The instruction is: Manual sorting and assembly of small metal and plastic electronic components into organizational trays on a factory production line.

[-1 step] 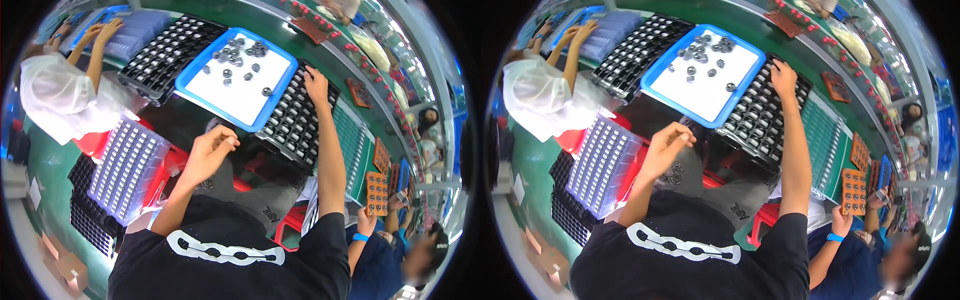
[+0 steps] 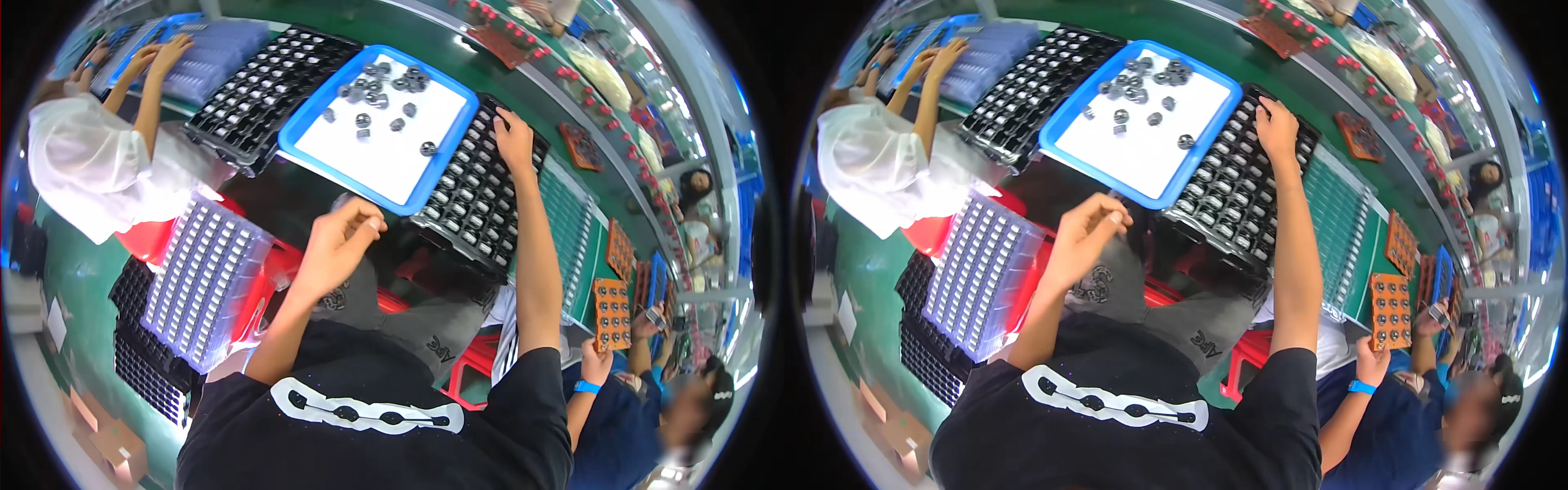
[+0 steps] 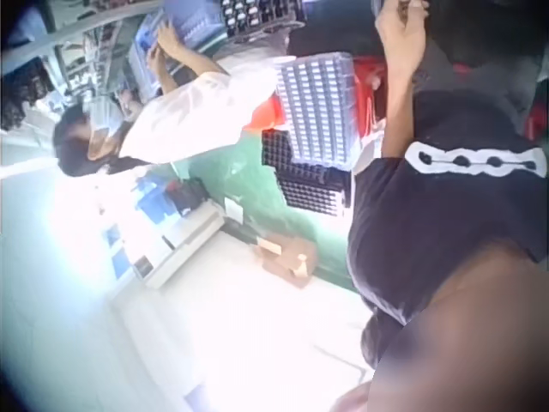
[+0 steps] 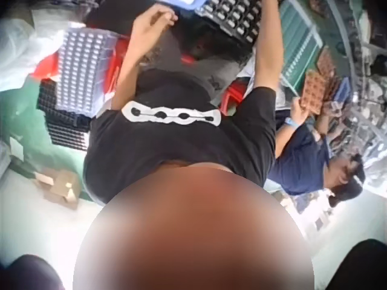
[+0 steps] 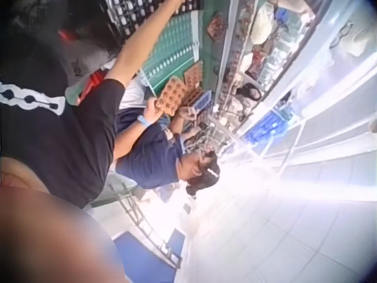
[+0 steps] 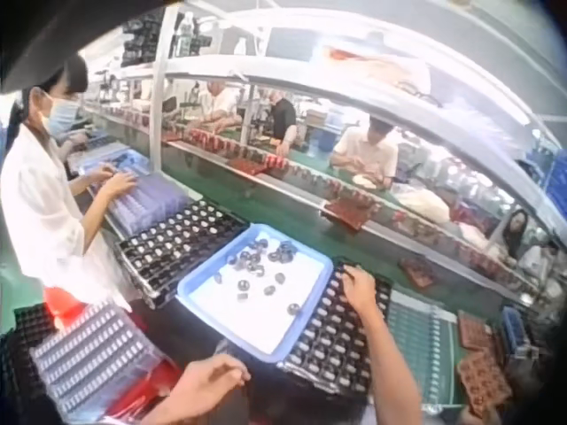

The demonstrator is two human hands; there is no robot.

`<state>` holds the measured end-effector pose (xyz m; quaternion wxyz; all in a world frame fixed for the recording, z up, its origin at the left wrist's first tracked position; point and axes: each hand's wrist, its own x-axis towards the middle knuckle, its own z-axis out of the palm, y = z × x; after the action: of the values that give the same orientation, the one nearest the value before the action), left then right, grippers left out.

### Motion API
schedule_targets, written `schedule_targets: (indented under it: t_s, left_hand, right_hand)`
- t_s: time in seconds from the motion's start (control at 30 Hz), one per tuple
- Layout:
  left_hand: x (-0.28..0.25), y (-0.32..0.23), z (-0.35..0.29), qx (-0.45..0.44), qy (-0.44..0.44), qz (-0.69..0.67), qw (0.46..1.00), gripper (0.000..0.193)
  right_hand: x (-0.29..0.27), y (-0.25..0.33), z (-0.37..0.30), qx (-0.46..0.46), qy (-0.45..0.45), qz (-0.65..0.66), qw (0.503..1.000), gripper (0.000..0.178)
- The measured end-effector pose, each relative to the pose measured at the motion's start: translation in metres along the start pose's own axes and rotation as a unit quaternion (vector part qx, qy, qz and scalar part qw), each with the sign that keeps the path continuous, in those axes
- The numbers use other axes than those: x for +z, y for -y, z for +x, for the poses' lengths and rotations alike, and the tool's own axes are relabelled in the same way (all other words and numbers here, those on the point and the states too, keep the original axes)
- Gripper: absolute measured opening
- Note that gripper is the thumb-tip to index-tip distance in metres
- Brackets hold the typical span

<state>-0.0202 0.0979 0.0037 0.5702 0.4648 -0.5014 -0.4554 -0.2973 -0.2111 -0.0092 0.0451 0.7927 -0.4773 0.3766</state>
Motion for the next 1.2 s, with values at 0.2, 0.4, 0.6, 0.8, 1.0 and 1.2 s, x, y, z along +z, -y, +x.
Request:
schedule_targets:
  t_s: [0.2,0.4,0.6,0.8,1.0,1.2]
  left_hand:
    - [0.024,-0.008,0.079,0.108,-0.013,0.252,0.962,0.013]
    - [0.045,0.027,0.131,0.173,0.043,0.430,0.885,0.045]
    - [0.050,0.040,0.134,0.179,0.072,0.508,0.840,0.053]
    - [0.063,0.043,0.152,0.201,0.062,0.549,0.809,0.038]
    - [0.054,0.050,0.151,0.186,0.023,0.526,0.829,0.024]
    - [0.059,0.033,0.133,0.182,-0.042,0.335,0.923,0.030]
  right_hand:
    - [-0.071,-0.041,-0.044,0.222,0.016,0.007,0.975,0.027]
    - [-0.151,-0.064,-0.118,0.224,-0.091,-0.091,0.966,0.028]
    - [-0.232,-0.003,-0.229,0.326,-0.173,-0.184,0.911,0.028]
    - [-0.240,0.027,-0.305,0.406,-0.114,-0.311,0.852,0.035]
    - [-0.222,0.012,-0.311,0.363,-0.088,-0.324,0.869,0.038]
    - [-0.235,0.013,-0.305,0.306,-0.059,-0.394,0.865,0.034]
